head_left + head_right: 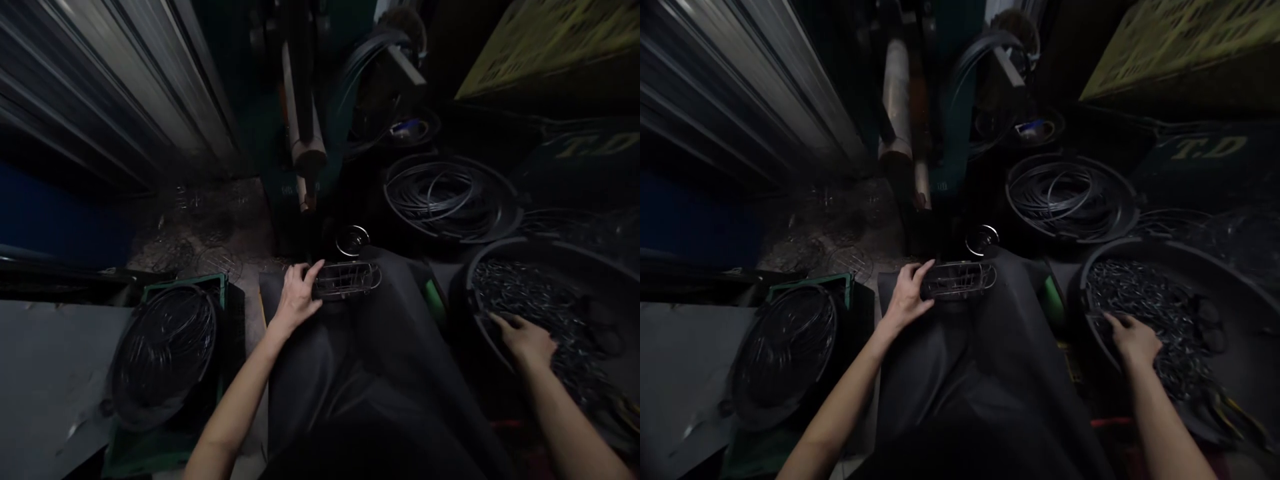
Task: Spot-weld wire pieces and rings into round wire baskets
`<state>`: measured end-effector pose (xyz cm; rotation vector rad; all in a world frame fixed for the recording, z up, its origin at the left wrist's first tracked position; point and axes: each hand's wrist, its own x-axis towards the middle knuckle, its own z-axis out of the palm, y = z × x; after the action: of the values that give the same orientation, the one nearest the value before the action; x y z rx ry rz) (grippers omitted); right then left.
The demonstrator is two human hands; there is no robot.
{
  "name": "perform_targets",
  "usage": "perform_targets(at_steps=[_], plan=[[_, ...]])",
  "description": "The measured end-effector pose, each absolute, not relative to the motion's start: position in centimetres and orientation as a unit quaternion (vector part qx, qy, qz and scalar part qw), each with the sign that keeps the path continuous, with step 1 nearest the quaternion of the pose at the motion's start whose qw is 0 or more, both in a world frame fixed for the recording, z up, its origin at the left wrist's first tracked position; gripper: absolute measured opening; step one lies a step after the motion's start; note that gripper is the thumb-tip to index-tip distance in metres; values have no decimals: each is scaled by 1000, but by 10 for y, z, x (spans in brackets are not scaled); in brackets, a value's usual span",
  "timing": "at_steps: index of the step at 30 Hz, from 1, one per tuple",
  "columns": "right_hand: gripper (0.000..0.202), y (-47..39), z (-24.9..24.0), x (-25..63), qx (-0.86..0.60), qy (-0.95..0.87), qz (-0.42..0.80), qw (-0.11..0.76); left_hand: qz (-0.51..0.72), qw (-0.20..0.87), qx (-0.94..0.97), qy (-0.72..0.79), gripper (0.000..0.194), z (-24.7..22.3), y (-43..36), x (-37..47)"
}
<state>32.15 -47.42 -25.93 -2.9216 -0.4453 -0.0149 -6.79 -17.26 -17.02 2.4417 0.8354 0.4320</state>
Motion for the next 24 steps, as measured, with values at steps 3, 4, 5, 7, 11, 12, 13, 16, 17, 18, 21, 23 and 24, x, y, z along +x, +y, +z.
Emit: perform_targets(at_steps=[3,4,5,7,11,12,13,16,17,18,21,23,24], plan=[[38,-471,-258,317,-994,-51,26,97,120,272,918,262,95,-169,-169,-65],[38,-468,-257,315,-994,-32,27,105,118,278,921,246,96,-169,-168,-65],[38,-465,-256,314,-993,-21,26,113,123,281,922,237,96,-169,-167,-67],[41,-461,-247,314,-991,-8,24,130,147,282,918,237,91,-170,-167,-69],[29,-462,-209,314,-990,-1,-29,141,194,276,909,246,80,-172,-167,-71],[31,-463,-197,309,-988,-20,-49,146,199,278,907,246,77,-171,-166,-71],[38,-461,-187,302,-984,-51,-65,160,204,281,905,247,73,-169,-165,-70],[55,-447,-169,263,-941,-205,-61,263,225,284,895,260,66,-160,-163,-65],[57,-439,-170,246,-919,-254,-39,300,235,281,892,266,65,-157,-162,-63],[58,-430,-173,229,-898,-295,-6,326,245,277,889,270,65,-154,-162,-61],[61,-405,-191,186,-869,-330,118,350,266,257,886,279,64,-148,-160,-55],[59,-394,-196,169,-863,-302,184,360,272,238,887,287,64,-146,-159,-52],[57,-388,-193,164,-860,-287,203,369,273,227,888,291,65,-146,-158,-52]])
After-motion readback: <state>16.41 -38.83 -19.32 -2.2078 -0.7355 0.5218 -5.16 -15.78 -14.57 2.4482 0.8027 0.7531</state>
